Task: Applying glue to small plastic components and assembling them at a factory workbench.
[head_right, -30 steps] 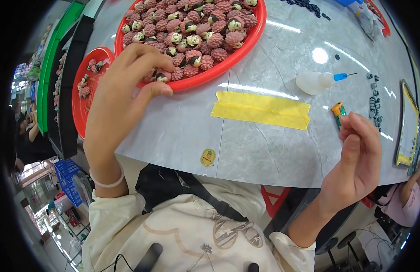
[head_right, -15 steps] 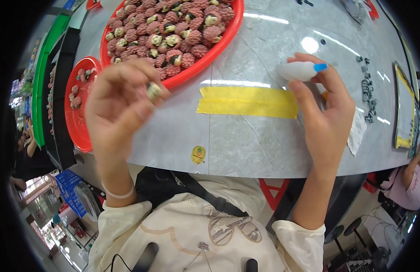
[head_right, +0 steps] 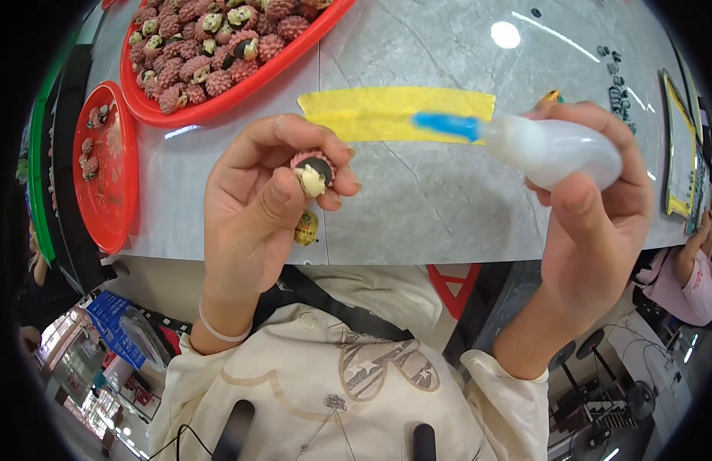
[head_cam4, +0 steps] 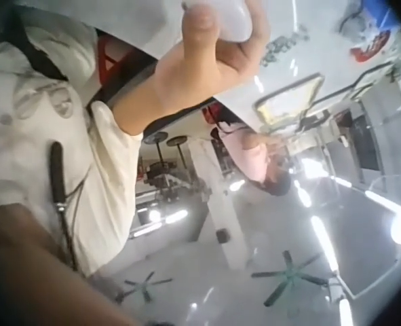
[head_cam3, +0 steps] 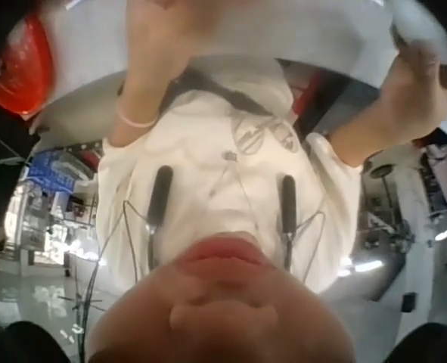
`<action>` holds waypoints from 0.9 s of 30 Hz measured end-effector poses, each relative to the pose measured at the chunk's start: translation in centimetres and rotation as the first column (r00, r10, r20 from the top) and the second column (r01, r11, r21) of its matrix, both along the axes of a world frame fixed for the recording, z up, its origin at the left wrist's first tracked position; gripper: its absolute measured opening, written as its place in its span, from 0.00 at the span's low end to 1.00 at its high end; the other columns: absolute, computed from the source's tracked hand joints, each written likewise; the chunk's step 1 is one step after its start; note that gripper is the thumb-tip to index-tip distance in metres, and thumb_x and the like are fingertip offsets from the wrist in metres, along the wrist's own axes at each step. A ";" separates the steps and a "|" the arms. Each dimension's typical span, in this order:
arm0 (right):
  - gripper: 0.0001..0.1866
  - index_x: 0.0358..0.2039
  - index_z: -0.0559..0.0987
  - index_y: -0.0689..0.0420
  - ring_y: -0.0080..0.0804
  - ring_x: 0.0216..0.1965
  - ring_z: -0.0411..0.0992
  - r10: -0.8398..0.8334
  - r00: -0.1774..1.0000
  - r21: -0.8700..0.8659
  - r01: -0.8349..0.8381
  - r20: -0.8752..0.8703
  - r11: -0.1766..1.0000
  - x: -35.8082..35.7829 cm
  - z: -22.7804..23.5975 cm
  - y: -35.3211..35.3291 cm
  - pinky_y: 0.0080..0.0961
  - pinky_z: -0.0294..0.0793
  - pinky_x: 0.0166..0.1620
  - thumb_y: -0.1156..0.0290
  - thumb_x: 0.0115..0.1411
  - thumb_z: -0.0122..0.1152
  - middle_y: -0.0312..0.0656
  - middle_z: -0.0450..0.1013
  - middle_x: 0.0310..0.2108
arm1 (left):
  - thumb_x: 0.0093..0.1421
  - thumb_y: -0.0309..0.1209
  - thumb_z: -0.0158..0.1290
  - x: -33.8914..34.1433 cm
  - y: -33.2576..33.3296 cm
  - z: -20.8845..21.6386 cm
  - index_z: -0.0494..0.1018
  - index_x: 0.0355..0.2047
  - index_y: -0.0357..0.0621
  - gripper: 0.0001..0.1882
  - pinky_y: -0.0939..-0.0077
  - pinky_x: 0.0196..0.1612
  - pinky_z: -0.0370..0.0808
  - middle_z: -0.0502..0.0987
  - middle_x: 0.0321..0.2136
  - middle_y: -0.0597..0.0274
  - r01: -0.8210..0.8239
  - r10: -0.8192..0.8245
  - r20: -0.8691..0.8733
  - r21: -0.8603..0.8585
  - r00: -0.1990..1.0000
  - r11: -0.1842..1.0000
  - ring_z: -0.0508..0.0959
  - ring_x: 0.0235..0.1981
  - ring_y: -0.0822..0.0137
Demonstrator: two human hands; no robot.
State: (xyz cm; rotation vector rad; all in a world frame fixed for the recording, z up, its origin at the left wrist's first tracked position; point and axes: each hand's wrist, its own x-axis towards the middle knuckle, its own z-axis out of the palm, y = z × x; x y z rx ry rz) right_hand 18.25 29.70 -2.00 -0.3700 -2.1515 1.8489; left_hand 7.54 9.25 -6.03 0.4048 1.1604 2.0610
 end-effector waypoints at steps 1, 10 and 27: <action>0.24 0.39 0.66 0.65 0.30 0.39 0.62 0.005 0.998 -0.038 -0.008 -0.067 0.999 -0.6 0.0 -0.7 0.18 0.60 0.43 0.59 0.49 0.55 0.49 0.63 0.37 | 0.51 0.37 0.48 0.0 0.0 0.0 0.63 0.37 0.36 0.18 0.84 0.30 0.69 0.68 0.34 0.51 0.003 -0.003 0.005 -0.004 1.000 1.000 0.72 0.31 0.67; 0.24 0.38 0.66 0.65 0.32 0.40 0.62 -0.012 1.000 0.038 0.012 -0.006 0.999 -1.2 0.1 -2.0 0.20 0.67 0.37 0.55 0.51 0.49 0.50 0.63 0.35 | 0.52 0.38 0.47 0.0 -0.1 -0.1 0.62 0.37 0.34 0.19 0.84 0.32 0.71 0.66 0.34 0.50 0.023 -0.026 0.060 0.042 0.998 0.999 0.73 0.29 0.68; 0.24 0.37 0.66 0.69 0.38 0.36 0.65 0.042 0.991 0.341 0.005 -0.129 0.940 -0.6 0.8 -2.5 0.29 0.68 0.38 0.58 0.49 0.51 0.54 0.66 0.31 | 0.53 0.38 0.46 0.0 0.0 -0.1 0.61 0.38 0.33 0.20 0.83 0.31 0.73 0.66 0.34 0.48 0.049 -0.053 0.082 0.048 0.995 0.998 0.74 0.25 0.69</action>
